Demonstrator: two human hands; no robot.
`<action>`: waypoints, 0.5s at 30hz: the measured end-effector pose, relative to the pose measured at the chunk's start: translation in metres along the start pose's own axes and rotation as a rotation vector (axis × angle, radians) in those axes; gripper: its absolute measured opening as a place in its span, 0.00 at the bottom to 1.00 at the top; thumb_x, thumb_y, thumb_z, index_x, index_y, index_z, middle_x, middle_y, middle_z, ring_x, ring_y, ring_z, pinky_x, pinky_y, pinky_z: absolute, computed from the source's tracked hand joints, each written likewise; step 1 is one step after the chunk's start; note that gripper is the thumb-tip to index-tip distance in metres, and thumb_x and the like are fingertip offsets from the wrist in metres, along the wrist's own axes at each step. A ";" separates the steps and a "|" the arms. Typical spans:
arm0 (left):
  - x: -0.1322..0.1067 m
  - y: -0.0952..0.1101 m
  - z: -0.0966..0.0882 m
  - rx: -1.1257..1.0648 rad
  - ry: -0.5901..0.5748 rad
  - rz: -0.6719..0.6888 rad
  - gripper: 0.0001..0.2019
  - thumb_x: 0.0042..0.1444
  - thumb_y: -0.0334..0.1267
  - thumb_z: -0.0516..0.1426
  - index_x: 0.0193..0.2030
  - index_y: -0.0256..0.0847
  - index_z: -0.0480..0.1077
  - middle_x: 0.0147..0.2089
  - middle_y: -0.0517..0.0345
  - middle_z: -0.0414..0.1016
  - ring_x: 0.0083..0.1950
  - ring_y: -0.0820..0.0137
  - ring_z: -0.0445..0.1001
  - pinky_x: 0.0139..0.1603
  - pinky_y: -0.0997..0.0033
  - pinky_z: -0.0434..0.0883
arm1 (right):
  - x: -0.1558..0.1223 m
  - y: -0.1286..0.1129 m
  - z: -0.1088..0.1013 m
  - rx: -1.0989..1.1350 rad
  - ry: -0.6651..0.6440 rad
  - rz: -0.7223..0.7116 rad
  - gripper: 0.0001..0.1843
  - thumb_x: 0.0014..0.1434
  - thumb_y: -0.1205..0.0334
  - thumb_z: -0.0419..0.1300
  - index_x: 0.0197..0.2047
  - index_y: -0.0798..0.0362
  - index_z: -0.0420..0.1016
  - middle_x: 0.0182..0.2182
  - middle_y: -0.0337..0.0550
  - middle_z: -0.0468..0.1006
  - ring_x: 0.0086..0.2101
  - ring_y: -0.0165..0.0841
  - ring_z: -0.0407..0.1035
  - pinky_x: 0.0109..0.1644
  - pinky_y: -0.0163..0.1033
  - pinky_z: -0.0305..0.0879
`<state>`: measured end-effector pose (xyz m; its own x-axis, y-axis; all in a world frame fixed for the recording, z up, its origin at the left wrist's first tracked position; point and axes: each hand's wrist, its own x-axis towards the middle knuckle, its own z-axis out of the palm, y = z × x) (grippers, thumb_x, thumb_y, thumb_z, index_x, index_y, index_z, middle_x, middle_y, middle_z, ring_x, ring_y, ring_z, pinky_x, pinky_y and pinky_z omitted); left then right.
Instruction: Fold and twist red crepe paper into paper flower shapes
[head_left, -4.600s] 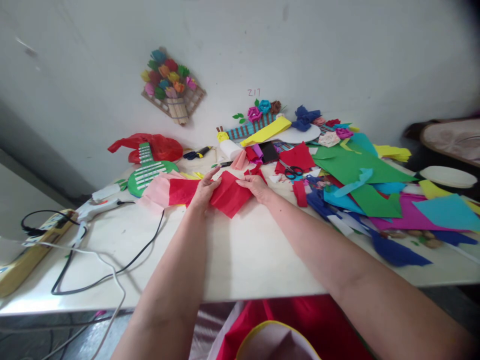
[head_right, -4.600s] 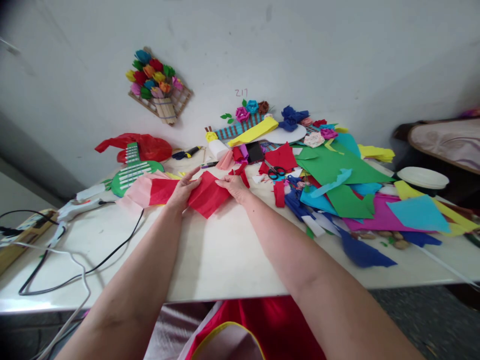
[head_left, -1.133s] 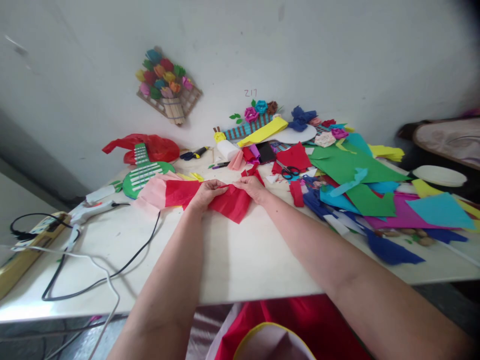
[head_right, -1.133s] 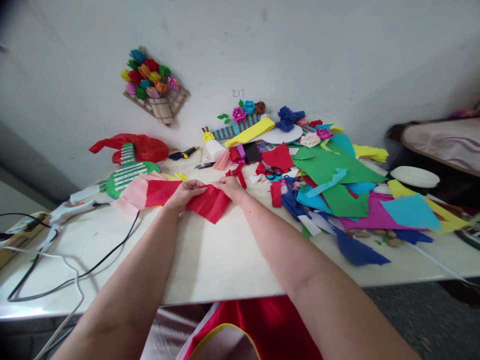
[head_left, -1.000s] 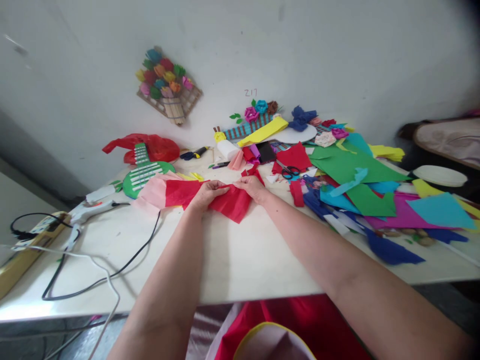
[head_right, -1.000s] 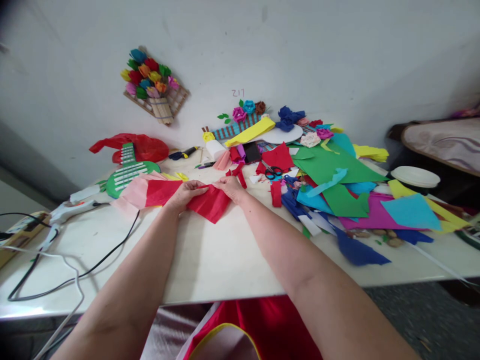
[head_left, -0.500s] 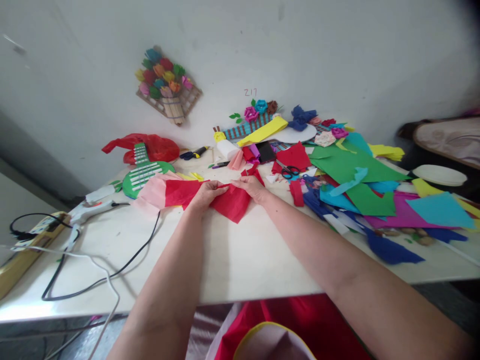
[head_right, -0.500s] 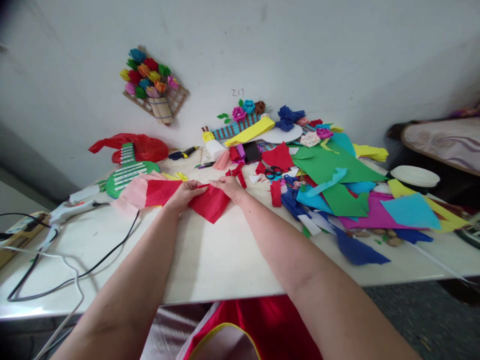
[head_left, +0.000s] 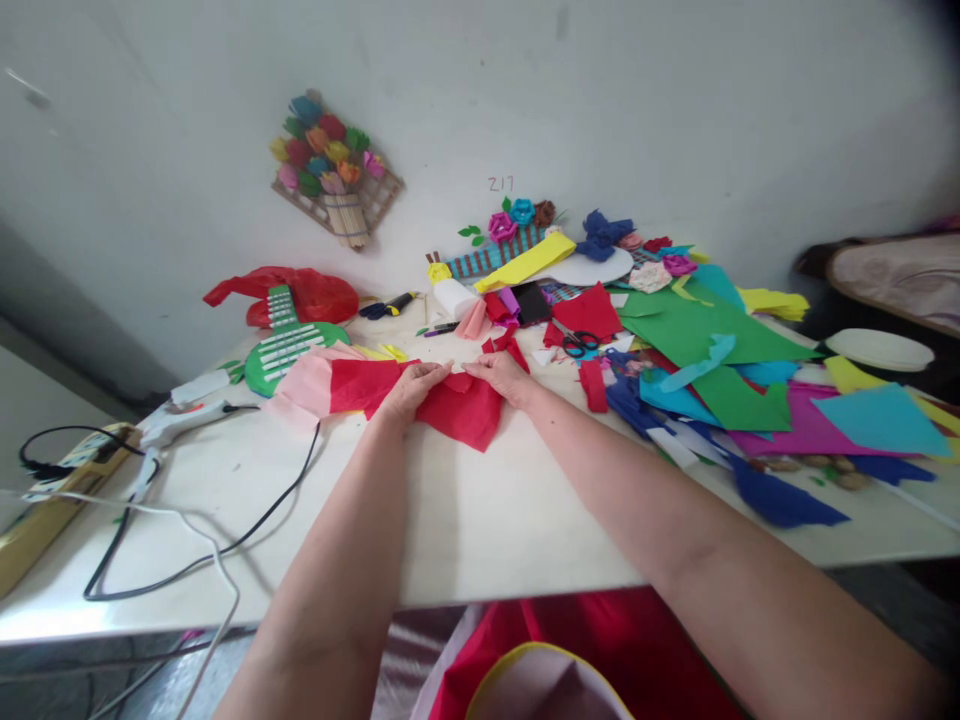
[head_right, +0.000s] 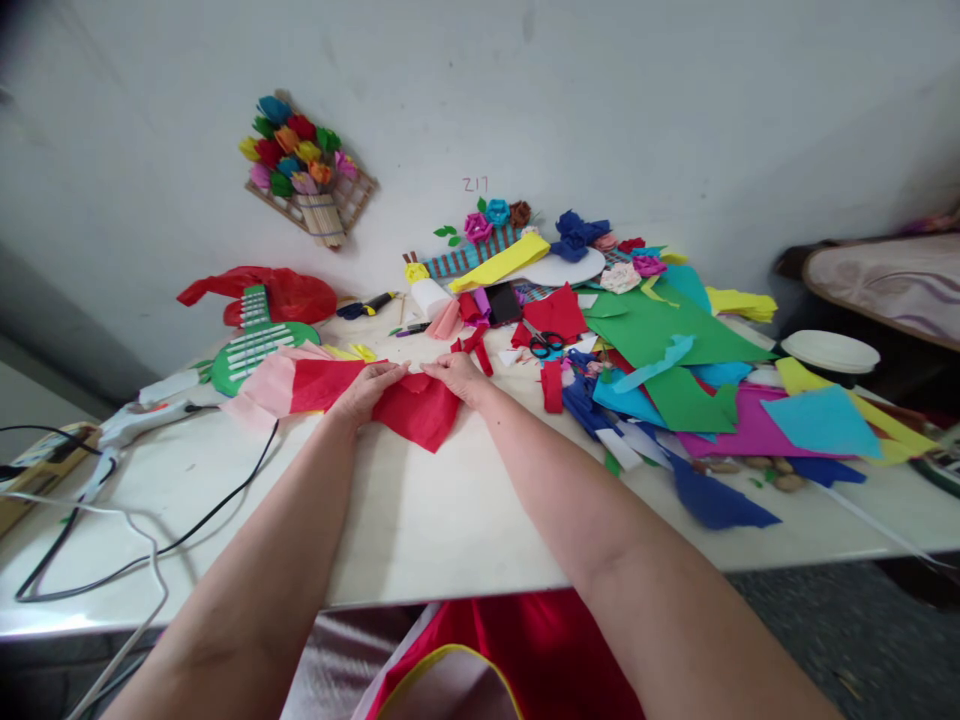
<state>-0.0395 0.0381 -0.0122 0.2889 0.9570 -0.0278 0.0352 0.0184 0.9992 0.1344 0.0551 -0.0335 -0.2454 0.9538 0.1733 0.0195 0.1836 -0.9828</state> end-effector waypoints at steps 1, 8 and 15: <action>0.000 -0.001 0.000 0.007 0.004 0.002 0.18 0.40 0.52 0.62 0.26 0.36 0.70 0.21 0.58 0.71 0.21 0.74 0.67 0.22 0.76 0.61 | 0.000 0.000 0.000 0.001 -0.002 0.000 0.19 0.43 0.48 0.61 0.19 0.54 0.62 0.13 0.30 0.56 0.18 0.24 0.51 0.23 0.34 0.46; 0.005 -0.007 -0.004 0.068 0.034 0.017 0.17 0.36 0.48 0.65 0.23 0.36 0.67 0.19 0.62 0.68 0.18 0.77 0.63 0.19 0.78 0.57 | -0.002 -0.003 0.001 0.017 0.010 -0.017 0.21 0.43 0.46 0.61 0.18 0.54 0.61 0.14 0.31 0.58 0.18 0.24 0.51 0.23 0.33 0.46; 0.006 -0.006 -0.004 0.060 0.068 0.036 0.16 0.34 0.46 0.66 0.23 0.36 0.69 0.20 0.62 0.70 0.21 0.77 0.64 0.21 0.78 0.59 | -0.001 -0.003 0.003 0.012 0.020 -0.003 0.19 0.41 0.48 0.63 0.18 0.54 0.62 0.14 0.32 0.59 0.19 0.24 0.53 0.23 0.33 0.47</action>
<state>-0.0419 0.0452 -0.0182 0.2256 0.9741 0.0126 0.0834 -0.0322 0.9960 0.1320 0.0529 -0.0308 -0.2260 0.9579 0.1773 0.0069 0.1836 -0.9830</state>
